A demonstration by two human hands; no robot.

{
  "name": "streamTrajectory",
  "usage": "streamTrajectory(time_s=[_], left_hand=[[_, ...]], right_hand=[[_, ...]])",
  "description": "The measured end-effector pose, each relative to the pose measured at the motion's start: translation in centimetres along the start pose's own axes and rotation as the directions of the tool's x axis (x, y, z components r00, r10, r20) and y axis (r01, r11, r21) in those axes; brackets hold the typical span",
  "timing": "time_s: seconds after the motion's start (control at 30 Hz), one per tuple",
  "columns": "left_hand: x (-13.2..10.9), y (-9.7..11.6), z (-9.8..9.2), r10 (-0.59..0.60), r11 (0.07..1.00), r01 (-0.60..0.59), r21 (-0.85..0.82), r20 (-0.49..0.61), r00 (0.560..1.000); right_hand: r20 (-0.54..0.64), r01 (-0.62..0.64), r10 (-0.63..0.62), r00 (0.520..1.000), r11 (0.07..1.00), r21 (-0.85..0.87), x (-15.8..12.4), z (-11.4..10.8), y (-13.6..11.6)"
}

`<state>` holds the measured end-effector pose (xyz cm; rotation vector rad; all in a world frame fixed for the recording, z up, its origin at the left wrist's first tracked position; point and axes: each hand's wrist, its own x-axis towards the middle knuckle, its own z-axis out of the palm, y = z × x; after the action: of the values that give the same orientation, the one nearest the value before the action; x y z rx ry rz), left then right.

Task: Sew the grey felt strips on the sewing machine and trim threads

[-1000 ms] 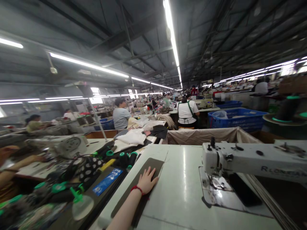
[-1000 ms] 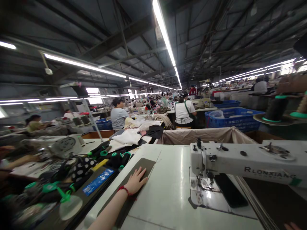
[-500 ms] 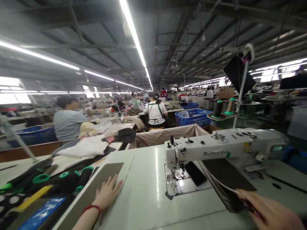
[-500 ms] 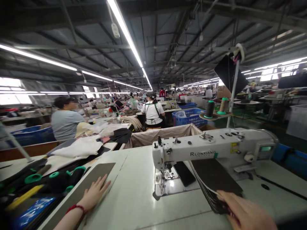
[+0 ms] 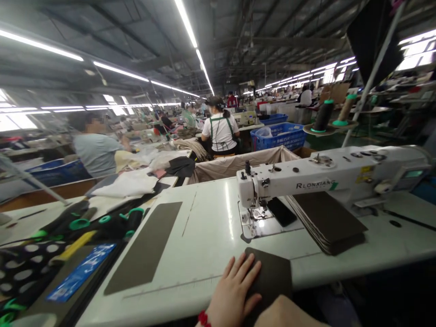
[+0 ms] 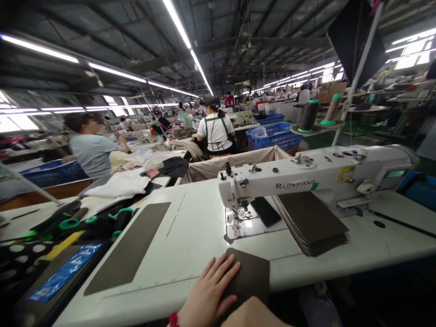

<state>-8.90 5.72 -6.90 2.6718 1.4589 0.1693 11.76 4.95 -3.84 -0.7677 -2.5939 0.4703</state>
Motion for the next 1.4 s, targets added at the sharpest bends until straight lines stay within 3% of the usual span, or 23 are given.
streamTrajectory(time_s=[0.07,0.13,0.17,0.33,0.43,0.53,0.7,0.9,1.4], left_hand=[[-2.0,-1.3,0.8,-0.101,0.991,0.107,0.084,-0.075,0.992],[-3.4,-2.2,1.4,-0.187,0.966,0.213,0.15,-0.169,0.968],[-3.7,-2.4,1.6,-0.214,0.953,0.251,0.171,-0.208,0.954],[-2.2,-3.0,1.8,-0.209,0.948,0.257,0.19,-0.239,0.948],[-0.7,-4.1,1.1,-0.247,0.941,0.286,0.179,-0.214,0.945],[0.3,-5.7,0.3,-0.289,0.935,0.319,0.156,-0.187,0.939],[2.7,-7.4,-0.4,-0.246,0.963,0.259,0.079,-0.143,0.959],[5.6,-7.8,-0.3,-0.203,0.978,0.207,0.01,-0.14,0.969],[6.2,-8.2,-1.5,-0.127,0.992,0.127,-0.008,-0.104,0.986]], right_hand=[[0.005,-0.108,0.108,0.994,0.994,0.024,1.7,-0.4,2.9],[-0.053,-0.34,0.341,0.938,0.94,0.031,3.8,-1.1,6.1],[-0.067,-0.378,0.377,0.924,0.926,0.01,5.0,-1.3,7.5],[-0.023,-0.323,0.326,0.945,0.918,-0.23,9.9,-0.3,11.5],[0.011,-0.311,0.327,0.945,0.908,-0.28,11.0,0.7,11.9],[0.011,-0.316,0.332,0.943,0.905,-0.284,10.2,0.8,12.3],[-0.062,-0.293,0.287,0.956,0.941,-0.171,8.0,0.6,13.1],[-0.096,-0.287,0.277,0.956,0.952,-0.107,7.8,1.2,13.5],[-0.088,-0.301,0.293,0.952,0.949,-0.097,7.7,1.3,13.7]])
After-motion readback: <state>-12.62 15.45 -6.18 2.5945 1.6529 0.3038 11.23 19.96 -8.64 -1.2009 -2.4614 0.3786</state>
